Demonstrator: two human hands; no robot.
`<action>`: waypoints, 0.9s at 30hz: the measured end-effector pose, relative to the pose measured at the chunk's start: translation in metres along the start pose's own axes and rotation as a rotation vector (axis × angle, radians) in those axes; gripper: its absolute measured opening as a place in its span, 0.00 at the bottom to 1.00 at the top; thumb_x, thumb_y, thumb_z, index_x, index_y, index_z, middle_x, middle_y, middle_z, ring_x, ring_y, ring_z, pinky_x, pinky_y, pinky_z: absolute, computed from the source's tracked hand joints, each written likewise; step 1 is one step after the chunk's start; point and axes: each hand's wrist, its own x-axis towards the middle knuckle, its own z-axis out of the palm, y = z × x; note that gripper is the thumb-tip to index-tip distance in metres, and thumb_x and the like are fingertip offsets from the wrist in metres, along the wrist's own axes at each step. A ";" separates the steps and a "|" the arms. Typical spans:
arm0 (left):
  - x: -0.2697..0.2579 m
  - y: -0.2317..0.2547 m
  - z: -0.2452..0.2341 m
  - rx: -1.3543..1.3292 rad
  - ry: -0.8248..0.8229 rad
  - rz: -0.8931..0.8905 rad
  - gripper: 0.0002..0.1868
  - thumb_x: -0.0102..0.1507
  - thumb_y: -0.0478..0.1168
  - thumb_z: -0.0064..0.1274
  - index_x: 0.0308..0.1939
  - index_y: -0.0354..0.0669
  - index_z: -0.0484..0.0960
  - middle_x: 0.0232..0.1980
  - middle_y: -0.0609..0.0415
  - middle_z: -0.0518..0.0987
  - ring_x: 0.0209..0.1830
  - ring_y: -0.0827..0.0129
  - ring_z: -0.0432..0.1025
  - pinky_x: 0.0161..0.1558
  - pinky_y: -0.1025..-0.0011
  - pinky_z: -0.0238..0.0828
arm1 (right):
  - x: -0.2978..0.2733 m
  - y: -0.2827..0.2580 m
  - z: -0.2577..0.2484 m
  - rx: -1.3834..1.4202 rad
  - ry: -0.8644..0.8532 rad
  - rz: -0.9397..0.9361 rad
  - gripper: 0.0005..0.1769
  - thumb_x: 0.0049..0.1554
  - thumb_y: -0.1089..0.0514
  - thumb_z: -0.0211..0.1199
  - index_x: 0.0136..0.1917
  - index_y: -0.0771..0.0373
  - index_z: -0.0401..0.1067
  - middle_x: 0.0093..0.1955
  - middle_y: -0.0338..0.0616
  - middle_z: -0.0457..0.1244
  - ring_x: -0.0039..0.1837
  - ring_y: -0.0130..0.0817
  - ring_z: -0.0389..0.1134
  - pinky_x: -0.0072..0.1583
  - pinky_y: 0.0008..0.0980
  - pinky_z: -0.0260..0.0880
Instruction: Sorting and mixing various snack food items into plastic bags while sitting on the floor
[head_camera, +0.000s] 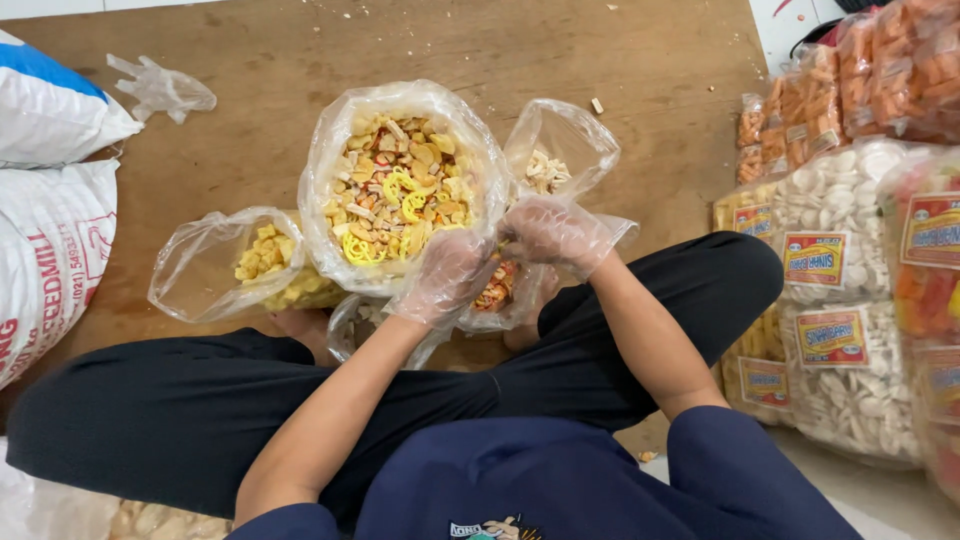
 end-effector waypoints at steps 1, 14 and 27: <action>-0.002 -0.003 0.008 0.001 0.032 0.019 0.10 0.61 0.47 0.60 0.36 0.46 0.79 0.31 0.46 0.79 0.38 0.48 0.79 0.45 0.48 0.76 | -0.001 -0.002 -0.001 -0.059 -0.026 0.020 0.27 0.56 0.30 0.63 0.51 0.54 0.75 0.49 0.51 0.71 0.59 0.51 0.72 0.61 0.46 0.72; -0.008 -0.040 0.079 0.093 0.281 0.198 0.14 0.60 0.48 0.66 0.47 0.53 0.85 0.33 0.47 0.82 0.39 0.50 0.79 0.54 0.38 0.70 | -0.008 -0.015 -0.008 0.025 -0.168 0.120 0.17 0.56 0.34 0.64 0.48 0.46 0.75 0.54 0.40 0.70 0.64 0.44 0.70 0.66 0.41 0.69; -0.009 -0.042 0.069 0.029 0.191 0.188 0.13 0.62 0.54 0.61 0.39 0.53 0.81 0.31 0.56 0.77 0.37 0.58 0.76 0.47 0.55 0.68 | -0.007 -0.030 -0.041 -0.161 -0.356 0.234 0.18 0.54 0.36 0.64 0.51 0.44 0.79 0.53 0.39 0.72 0.63 0.41 0.71 0.64 0.41 0.72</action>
